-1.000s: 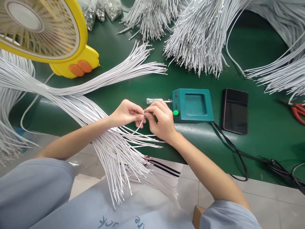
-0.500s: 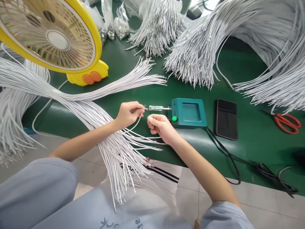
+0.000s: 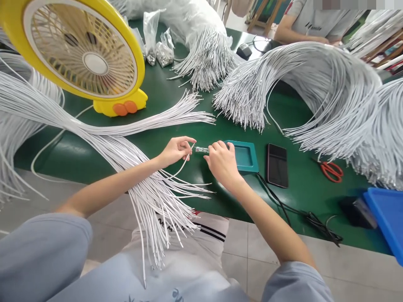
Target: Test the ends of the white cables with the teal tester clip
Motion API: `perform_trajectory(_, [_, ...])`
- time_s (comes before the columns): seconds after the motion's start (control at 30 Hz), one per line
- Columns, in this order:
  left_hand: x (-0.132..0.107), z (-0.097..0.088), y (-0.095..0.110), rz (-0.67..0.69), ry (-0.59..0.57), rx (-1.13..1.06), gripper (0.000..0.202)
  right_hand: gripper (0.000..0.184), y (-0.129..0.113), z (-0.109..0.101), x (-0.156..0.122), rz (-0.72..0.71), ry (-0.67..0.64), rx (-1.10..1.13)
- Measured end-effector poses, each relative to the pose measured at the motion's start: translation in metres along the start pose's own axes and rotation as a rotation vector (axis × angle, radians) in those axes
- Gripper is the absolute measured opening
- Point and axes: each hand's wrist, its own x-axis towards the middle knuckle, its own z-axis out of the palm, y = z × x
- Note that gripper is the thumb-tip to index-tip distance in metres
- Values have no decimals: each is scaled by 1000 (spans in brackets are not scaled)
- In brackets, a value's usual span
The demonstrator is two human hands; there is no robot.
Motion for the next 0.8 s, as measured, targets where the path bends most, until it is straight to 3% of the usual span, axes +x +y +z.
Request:
perform_trajectory(0.07, [-1,0,1,30,-13,-40,26,28,2,-1,6,16,26,144])
perform_trajectory(0.13, [-2,0,2,70,-35,-80,26,32,4,-3,12,70,43,423])
perform_trajectory(0.23, [-3,-1,3,120,-93,-114,27,36,3,-9,21,176,-27,857])
perform_trajectory(0.3, [-4,0,3,136,-121,-121,28,37,-1,-13,24,177,-82,1002])
perform_trajectory(0.43, [-6,0,2,143,-131,-121,28,28,-11,-13,24,121,-93,1075])
perform_trajectory(0.57, [-7,1,1,151,-138,-101,24,22,-16,-4,20,195,-7,1140])
perform_trajectory(0.7, [-10,1,-3,209,-142,20,21,21,-18,-1,15,191,63,963])
perform_trajectory(0.8, [-12,0,-8,352,-110,222,21,18,-23,-2,12,221,103,908])
